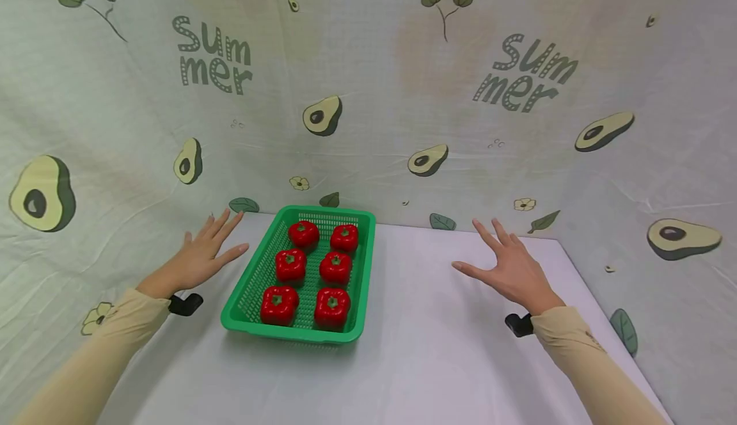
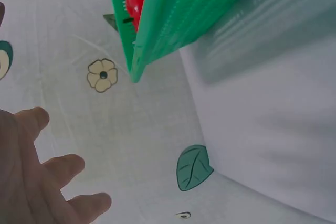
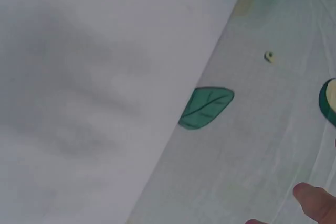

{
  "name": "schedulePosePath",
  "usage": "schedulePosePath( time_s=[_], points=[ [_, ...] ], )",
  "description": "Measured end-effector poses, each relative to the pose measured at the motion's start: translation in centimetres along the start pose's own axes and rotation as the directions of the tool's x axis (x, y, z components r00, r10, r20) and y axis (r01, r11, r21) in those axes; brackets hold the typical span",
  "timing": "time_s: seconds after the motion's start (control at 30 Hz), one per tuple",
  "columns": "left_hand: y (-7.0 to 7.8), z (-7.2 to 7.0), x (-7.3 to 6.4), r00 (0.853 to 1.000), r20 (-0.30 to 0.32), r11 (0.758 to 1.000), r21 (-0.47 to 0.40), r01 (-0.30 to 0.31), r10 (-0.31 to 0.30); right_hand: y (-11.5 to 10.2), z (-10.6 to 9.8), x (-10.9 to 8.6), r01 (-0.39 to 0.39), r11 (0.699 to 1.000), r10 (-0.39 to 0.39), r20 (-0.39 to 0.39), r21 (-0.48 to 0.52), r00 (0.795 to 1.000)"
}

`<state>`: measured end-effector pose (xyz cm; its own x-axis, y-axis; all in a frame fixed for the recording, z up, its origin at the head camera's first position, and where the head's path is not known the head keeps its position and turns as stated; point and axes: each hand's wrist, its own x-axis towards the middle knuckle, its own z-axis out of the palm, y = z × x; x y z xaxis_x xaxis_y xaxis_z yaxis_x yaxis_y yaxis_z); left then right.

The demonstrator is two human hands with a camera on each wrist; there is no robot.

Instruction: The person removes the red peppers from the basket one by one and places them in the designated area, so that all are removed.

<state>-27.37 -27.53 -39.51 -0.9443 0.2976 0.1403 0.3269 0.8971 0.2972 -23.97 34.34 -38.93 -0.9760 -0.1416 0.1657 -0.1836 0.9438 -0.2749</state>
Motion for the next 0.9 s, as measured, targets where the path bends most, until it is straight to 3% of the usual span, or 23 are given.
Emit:
schedulePosePath(
  time_s=[0.2, 0.53, 0.77, 0.9],
  points=[
    [-0.1, 0.2, -0.9, 0.999, 0.041, 0.99, -0.141, -0.024, 0.03, -2.7, 0.0, -0.3, 0.058, 0.991, -0.062, 0.027, 0.12, 0.998],
    [-0.5, 0.8, -1.6, 0.996, 0.077, 0.966, -0.256, -0.021, 0.042, -6.1, 0.2, -0.4, 0.099, 0.942, -0.122, 0.054, 0.32, 0.991],
    [-1.0, 1.4, -2.1, 0.987, 0.125, 0.92, -0.39, -0.042, 0.098, -8.4, 0.1, -0.5, 0.136, 0.89, -0.199, 0.102, 0.435, 0.975],
    [-1.3, 1.7, -2.5, 0.981, 0.154, 0.896, -0.443, -0.035, 0.114, -9.7, 0.2, -0.4, 0.147, 0.838, -0.244, 0.121, 0.526, 0.962]
  ],
)
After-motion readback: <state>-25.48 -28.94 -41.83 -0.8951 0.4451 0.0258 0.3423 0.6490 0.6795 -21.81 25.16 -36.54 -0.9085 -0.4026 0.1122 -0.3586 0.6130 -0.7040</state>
